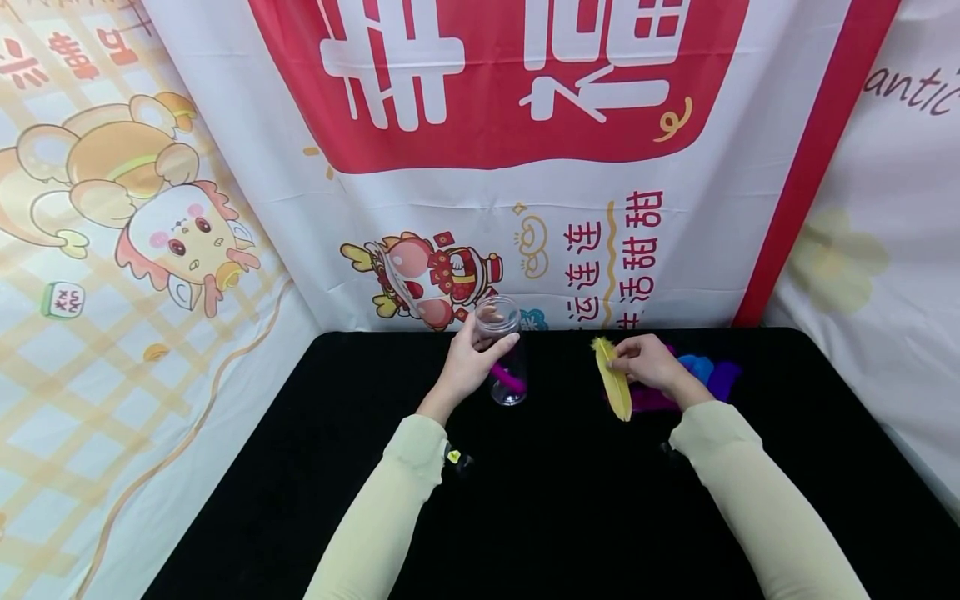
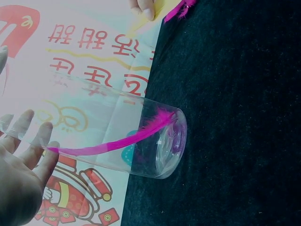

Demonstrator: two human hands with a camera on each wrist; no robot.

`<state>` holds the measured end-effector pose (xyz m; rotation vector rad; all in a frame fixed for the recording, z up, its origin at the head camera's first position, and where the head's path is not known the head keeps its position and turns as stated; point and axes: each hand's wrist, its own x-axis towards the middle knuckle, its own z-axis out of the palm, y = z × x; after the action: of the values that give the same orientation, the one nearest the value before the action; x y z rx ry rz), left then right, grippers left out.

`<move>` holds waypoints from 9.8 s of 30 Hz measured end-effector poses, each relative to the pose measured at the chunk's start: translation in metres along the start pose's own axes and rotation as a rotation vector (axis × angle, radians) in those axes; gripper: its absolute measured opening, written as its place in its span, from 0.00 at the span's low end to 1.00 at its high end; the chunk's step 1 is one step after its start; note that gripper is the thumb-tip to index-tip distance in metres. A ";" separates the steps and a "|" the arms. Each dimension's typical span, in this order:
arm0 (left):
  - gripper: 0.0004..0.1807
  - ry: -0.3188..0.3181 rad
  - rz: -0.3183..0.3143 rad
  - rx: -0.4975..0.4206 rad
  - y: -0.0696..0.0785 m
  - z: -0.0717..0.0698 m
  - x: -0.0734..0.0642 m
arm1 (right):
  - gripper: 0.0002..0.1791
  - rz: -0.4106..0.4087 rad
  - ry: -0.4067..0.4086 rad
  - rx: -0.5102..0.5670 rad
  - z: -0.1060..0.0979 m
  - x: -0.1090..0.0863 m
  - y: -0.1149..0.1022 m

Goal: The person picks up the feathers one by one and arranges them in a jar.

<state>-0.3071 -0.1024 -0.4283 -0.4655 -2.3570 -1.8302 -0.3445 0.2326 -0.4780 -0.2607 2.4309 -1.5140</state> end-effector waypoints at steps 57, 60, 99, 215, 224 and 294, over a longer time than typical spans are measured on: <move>0.32 0.008 0.010 0.004 -0.002 0.000 -0.001 | 0.22 -0.038 -0.038 0.116 0.005 -0.013 -0.035; 0.32 0.006 0.011 0.002 -0.001 0.000 -0.001 | 0.22 -0.040 -0.040 0.137 0.005 -0.013 -0.036; 0.32 0.010 0.018 0.023 -0.001 0.001 -0.002 | 0.22 -0.107 -0.027 0.129 0.017 -0.023 -0.081; 0.34 0.021 0.017 0.045 -0.003 0.003 0.001 | 0.18 -0.308 0.122 0.187 0.008 -0.042 -0.132; 0.33 -0.008 -0.002 0.023 0.000 0.001 -0.001 | 0.19 -0.308 0.123 0.217 0.007 -0.043 -0.134; 0.37 0.000 -0.004 0.024 0.000 0.003 0.000 | 0.10 -0.554 0.278 0.405 0.027 -0.031 -0.165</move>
<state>-0.3072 -0.0992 -0.4295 -0.4585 -2.3781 -1.8015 -0.3041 0.1463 -0.3368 -0.7241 2.2776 -2.3748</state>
